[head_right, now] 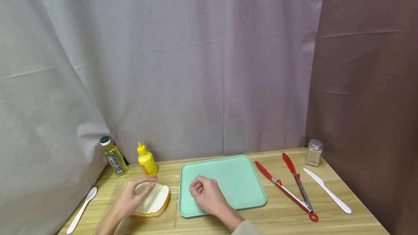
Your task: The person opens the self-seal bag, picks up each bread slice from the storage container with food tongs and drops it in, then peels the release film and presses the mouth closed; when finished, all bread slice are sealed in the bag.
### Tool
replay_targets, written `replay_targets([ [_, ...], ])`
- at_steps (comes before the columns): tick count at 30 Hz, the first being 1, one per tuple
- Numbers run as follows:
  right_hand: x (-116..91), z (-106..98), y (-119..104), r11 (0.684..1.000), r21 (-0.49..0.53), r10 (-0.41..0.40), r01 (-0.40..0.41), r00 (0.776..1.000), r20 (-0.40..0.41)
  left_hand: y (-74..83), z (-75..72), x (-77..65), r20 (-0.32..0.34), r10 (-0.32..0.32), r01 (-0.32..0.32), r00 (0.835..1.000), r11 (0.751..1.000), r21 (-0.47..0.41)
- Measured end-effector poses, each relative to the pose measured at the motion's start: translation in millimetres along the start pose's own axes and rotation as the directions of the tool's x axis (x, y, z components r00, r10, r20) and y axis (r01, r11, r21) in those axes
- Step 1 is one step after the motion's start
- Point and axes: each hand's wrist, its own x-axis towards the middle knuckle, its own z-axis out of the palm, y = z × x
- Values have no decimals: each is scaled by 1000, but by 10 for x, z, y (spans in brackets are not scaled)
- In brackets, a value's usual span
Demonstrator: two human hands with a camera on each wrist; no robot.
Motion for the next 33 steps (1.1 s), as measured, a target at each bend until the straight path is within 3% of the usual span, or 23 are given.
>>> replay_targets([
  [4, 235, 149, 28, 1000, -13, 4, -4, 1000, -1, 47, 142, 237, 36, -86, 85, 996, 996, 25],
  [10, 514, 341, 87, 1000, -14, 25, -25, 1000, -5, 68, 397, 475, 105, -103, 90, 989, 988, 123],
  [18, 629, 516, 122, 996, 31, 85, -86, 996, 18, 43, 574, 468, 154, -108, 87, 982, 986, 139],
  [27, 607, 623, 153, 989, 129, 74, -74, 997, 5, 55, 587, 457, 163, -77, 73, 984, 997, 31],
  [33, 590, 655, 168, 987, 149, 55, -52, 998, -18, 33, 578, 459, 196, -98, 103, 976, 994, -18],
])
